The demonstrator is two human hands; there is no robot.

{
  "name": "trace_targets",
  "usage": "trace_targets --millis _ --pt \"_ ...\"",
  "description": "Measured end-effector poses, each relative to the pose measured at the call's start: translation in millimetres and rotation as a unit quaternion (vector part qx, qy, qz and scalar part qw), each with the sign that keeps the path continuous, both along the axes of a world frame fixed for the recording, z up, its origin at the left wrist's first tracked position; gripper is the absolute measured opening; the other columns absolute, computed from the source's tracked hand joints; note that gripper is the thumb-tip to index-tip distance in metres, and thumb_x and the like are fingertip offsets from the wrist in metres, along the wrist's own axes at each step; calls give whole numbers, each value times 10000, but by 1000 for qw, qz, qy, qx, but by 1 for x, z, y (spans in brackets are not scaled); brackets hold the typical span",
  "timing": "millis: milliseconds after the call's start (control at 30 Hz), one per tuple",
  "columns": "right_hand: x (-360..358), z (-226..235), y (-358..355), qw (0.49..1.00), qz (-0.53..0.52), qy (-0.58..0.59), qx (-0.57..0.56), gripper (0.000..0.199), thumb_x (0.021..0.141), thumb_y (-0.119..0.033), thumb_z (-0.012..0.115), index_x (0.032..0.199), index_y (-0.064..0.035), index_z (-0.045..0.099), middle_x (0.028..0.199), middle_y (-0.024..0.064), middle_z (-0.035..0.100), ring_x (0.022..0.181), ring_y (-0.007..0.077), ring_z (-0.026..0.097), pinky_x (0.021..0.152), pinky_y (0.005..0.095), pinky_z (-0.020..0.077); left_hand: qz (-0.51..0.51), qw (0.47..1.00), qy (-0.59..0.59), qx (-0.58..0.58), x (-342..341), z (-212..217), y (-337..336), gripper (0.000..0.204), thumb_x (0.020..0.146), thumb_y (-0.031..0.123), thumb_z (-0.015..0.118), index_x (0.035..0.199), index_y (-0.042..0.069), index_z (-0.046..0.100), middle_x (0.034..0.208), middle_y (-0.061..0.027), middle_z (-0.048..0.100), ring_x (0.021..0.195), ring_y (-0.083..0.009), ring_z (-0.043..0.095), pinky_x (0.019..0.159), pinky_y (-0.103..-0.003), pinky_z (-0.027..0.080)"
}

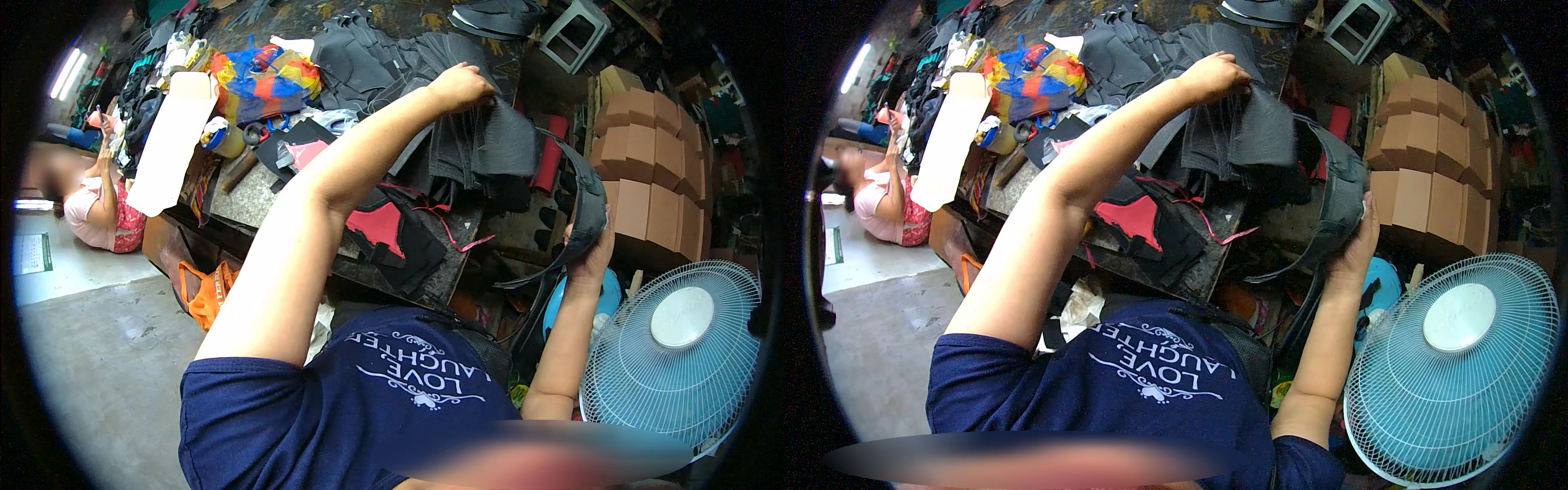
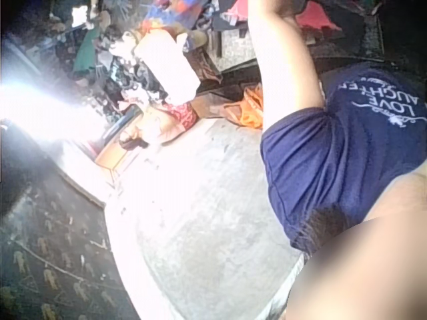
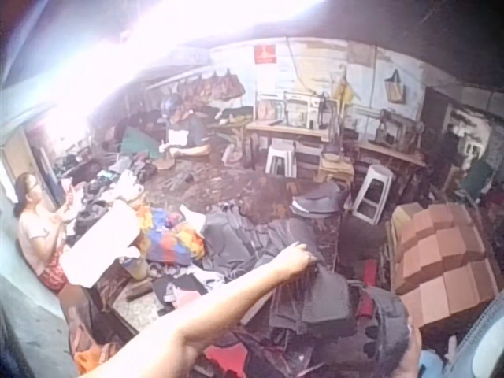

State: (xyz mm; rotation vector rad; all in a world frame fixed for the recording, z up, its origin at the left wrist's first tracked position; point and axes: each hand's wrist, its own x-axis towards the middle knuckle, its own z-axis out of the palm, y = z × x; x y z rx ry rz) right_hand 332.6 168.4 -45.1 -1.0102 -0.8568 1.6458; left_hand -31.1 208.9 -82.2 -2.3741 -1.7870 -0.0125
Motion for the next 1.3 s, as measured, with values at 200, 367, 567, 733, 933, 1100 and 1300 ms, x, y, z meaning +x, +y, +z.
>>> trace_targets --millis 200,367,567,733,933,1100,1300 --pt "-19 18 -5 998 22 33 38 445 946 -346 614 1253 -31 546 1171 96 606 1041 212 599 884 356 490 160 909 -355 147 -1 26 -27 308 935 307 574 1110 60 637 1017 -222 658 948 -363 659 811 -437 516" --pt "-32 41 -8 993 35 50 98 428 959 -323 600 1266 -34 525 1246 112 571 1142 228 560 946 396 483 156 606 -755 197 -16 80 -88 307 943 249 591 998 -46 657 828 -137 703 741 -183 674 698 -318 536" --pt "-99 56 -38 948 214 159 174 330 994 -252 545 1236 -28 534 1143 97 622 1010 177 616 897 336 510 161 490 -856 -40 53 112 -186 491 978 444 527 1104 -19 629 1037 -93 687 866 -149 664 811 -301 533" --pt "-147 48 -62 928 269 9 256 282 1023 -232 493 1211 -24 522 1096 55 610 977 116 585 872 270 473 80 462 -882 45 91 118 -221 462 945 414 598 1161 6 598 1091 -56 657 975 -126 604 892 -284 477" --pt "-168 37 -87 919 346 133 131 732 958 -601 427 1407 -27 358 1316 128 519 1166 222 550 1006 371 437 109 446 -875 157 72 112 -238 370 838 77 711 1157 5 538 1072 -53 631 969 -130 603 881 -296 499" --pt "-168 11 -112 863 504 -32 31 521 931 -96 615 1390 18 398 1292 105 562 1129 159 563 998 311 438 83 407 -866 277 22 81 -282 524 810 6 687 1270 -4 436 1172 -124 591 1042 -195 598 947 -326 480" --pt "-208 -67 -118 791 584 -174 41 459 917 -141 648 1289 55 462 1156 102 617 1021 129 586 891 272 478 411 729 -375 398 -33 50 -318 817 771 79 720 1450 14 271 1398 -231 429 1376 -371 315 1149 -420 240"
